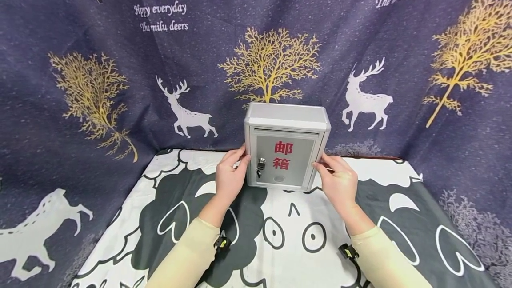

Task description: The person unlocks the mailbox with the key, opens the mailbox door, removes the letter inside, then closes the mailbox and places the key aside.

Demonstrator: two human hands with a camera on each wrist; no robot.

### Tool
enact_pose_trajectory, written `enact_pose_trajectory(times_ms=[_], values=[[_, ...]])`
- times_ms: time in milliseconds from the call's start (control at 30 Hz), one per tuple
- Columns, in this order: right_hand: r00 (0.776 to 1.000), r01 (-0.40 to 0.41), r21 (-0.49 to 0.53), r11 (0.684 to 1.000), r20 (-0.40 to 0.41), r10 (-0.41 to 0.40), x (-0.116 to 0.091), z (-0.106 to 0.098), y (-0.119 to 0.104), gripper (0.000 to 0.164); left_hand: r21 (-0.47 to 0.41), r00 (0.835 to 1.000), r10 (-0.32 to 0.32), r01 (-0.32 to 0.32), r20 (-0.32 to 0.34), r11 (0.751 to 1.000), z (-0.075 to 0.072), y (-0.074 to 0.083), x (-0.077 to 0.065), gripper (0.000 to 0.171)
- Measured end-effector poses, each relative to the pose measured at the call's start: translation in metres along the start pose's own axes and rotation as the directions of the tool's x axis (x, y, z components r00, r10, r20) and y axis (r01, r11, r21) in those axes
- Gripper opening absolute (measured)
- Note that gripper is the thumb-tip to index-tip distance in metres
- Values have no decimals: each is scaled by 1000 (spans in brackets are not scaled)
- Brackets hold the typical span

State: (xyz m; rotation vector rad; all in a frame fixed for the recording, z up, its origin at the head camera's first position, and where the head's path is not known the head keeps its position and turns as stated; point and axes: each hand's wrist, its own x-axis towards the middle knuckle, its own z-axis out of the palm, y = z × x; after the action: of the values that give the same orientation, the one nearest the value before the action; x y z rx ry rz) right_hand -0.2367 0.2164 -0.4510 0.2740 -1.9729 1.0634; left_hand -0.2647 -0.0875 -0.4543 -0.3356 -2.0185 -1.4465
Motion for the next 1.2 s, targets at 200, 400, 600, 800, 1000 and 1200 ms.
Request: enact_pose_trajectory(times_ms=[200,400,600,800,1000,1200], values=[[1000,5,-4,1000,-4,-5,0,-1,2,33,-16,1000,3,-3,-10,1000,5,-3,-1,34],[1000,1,4,1000,4,-1,0,2,4,32,-24,1000,4,-4,-28,1000,4,-6,-2,34],[1000,-17,19,1000,6,16,-3,3,6,34,-27,1000,-3,2,-18,1000,4,-8,-3,34],[998,-50,19,999,38,49,-4,1,7,36,23,999,28,-27,-24,999,5,-10,-4,34],[996,-70,22,997,60,69,-3,-3,10,39,20,999,34,-34,-5,999,5,-12,-4,35],[994,-81,20,997,72,79,-3,-3,14,38,15,999,46,-46,0,999,5,-13,-3,36]])
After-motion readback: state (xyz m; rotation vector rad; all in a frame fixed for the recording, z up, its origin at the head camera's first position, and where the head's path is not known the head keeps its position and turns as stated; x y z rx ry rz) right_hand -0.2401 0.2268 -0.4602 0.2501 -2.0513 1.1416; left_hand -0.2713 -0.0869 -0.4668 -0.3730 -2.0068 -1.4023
